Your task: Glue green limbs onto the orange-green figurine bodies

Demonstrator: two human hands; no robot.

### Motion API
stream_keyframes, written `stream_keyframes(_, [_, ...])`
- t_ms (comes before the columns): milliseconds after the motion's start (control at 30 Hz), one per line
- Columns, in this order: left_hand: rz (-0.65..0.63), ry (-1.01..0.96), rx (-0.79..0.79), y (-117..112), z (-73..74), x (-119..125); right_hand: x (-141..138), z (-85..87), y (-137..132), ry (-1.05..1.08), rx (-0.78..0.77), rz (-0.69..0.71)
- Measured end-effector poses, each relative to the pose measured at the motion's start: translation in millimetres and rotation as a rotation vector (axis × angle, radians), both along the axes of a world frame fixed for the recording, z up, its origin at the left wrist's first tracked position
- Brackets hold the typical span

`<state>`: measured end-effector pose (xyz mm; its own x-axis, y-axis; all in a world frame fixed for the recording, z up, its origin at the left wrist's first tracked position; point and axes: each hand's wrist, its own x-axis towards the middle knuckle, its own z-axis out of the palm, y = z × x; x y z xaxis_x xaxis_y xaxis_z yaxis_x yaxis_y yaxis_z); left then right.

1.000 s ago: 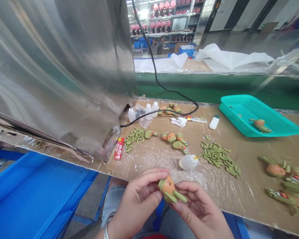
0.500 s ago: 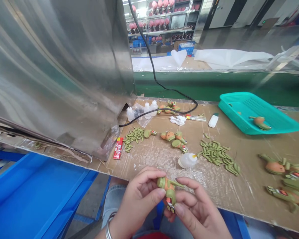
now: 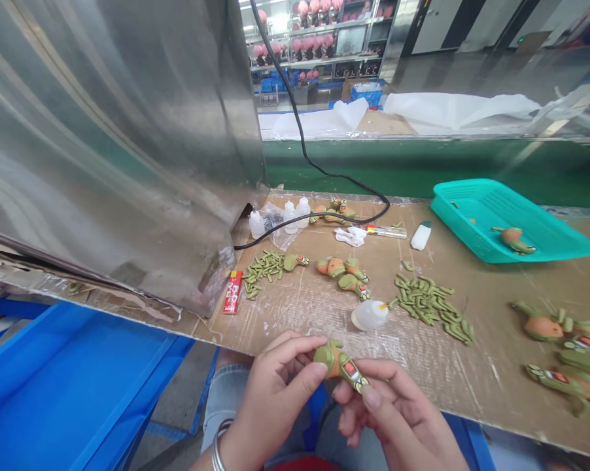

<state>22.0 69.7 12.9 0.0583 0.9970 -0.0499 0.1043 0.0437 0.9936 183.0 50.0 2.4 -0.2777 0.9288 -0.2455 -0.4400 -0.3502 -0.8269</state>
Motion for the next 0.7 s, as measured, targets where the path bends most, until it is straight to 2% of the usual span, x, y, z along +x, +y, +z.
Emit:
stream_keyframes(133, [0.012,0.228,0.076,12,-7.7,-2,21,-7.0,3,-0.177,-0.014,-0.14])
stream_keyframes(200, [0.037,0.391,0.138,28,-8.8,-9,42,-10.8,8,-0.352,0.0,-0.298])
stream_keyframes(267, [0.062,0.562,0.207,47,-8.1,-16,69,-14.2,15,-0.546,0.024,-0.52])
stream_keyframes(333, [0.089,0.722,0.279,67,-6.5,-22,98,-17.0,23,-0.84,0.051,-0.714])
stream_keyframes(400, [0.106,0.851,0.339,84,-5.7,-25,125,-19.9,29,-1.253,0.147,-0.819])
stream_keyframes(500, [0.114,0.993,0.406,102,-7.9,-23,157,-25.1,36,-1.744,0.317,-0.803])
stream_keyframes(600, [0.1,1.1,0.456,113,-13.4,-20,172,-29.3,47,-1.987,0.357,-0.762])
stream_keyframes(700, [0.073,1.179,0.492,121,-18.5,-19,182,-29.7,67,-2.144,0.403,-0.632])
